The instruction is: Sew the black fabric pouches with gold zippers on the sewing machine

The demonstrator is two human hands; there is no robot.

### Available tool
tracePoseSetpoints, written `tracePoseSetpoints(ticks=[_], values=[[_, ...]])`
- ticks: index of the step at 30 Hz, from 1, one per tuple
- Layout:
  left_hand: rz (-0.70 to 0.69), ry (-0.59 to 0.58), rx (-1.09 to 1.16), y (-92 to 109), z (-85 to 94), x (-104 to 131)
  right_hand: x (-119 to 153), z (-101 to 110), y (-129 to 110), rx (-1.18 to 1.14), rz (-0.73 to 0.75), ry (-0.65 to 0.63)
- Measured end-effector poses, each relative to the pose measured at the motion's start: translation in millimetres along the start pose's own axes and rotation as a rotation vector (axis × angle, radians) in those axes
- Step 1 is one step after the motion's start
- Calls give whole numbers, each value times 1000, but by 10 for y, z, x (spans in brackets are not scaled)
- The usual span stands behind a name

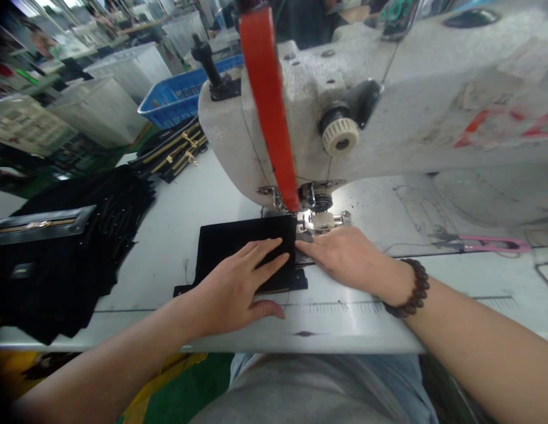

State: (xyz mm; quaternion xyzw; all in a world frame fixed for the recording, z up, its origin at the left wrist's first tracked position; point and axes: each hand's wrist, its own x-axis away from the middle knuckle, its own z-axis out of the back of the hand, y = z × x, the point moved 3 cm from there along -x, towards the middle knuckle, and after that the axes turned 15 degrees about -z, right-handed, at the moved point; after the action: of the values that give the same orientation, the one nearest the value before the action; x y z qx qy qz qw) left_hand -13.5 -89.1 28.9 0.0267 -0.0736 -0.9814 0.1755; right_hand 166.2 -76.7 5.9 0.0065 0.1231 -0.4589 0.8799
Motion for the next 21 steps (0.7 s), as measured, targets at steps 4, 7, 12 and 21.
tracePoseSetpoints(ticks=[4,7,12,21], values=[[-7,282,100,44,-66,171,26,37,-56,-53,79,-17],[4,385,136,60,-82,169,20,34,-92,-105,13,-125],[-39,182,19,176,-92,25,24,63,-76,-92,-39,-316],[-210,53,-99,158,-92,-7,140,276,-57,-207,70,-481]])
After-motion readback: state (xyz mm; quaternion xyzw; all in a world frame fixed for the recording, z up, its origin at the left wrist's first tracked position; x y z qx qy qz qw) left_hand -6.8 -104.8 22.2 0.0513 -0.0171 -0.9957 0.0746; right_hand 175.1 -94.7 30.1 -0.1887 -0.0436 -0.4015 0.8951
